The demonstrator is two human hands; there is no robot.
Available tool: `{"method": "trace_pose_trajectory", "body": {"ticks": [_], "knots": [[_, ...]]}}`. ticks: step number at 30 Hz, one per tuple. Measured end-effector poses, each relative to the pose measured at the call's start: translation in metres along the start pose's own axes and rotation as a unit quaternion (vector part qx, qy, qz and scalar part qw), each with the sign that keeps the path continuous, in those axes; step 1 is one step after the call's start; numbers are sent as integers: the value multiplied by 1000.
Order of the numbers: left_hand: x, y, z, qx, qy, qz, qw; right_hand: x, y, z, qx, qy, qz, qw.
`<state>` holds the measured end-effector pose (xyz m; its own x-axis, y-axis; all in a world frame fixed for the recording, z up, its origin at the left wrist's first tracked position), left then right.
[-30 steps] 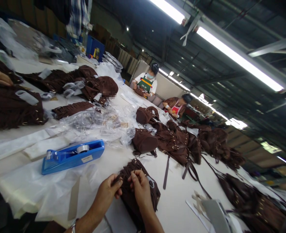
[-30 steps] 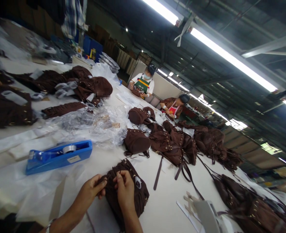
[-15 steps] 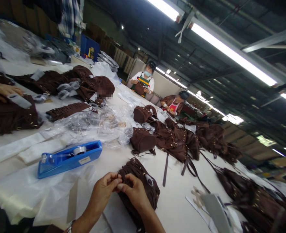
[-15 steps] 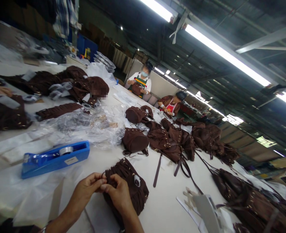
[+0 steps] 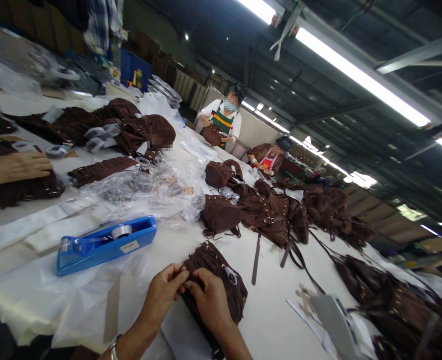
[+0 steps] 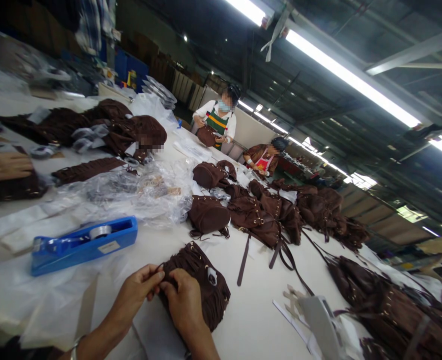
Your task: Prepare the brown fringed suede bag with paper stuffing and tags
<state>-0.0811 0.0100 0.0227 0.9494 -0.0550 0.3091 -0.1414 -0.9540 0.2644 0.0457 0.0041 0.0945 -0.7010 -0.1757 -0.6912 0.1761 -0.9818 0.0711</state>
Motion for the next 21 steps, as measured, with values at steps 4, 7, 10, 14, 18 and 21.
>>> {"method": "trace_pose_trajectory", "body": {"ticks": [4,7,10,14,18,21], "knots": [[1,1,-1,4,4,6,1000,-3,0,-3,10,-67,23,997],[2,1,-2,15,5,10,1000,-2,0,-10,37,-152,44,987],[4,2,-4,22,18,17,999,-2,-1,-12,36,-170,33,984],[5,6,-6,16,46,19,999,-2,0,-12,36,-171,20,984],[2,8,-4,14,80,17,997,-4,2,-14,35,-163,-12,986],[1,7,-1,22,76,26,996,-3,1,-17,43,-200,-15,979]]}}
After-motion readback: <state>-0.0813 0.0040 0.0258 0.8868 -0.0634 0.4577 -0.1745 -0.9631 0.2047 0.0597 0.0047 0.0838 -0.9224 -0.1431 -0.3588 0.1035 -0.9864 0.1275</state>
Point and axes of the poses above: each hand's wrist, its own y-axis away from the middle knuckle, its own x-axis out of the palm, z = x × y, the point moved 5 cm from there along -y, towards the middle knuckle, and after that the axes turned 5 degrees about z, right-handed, at the moved point
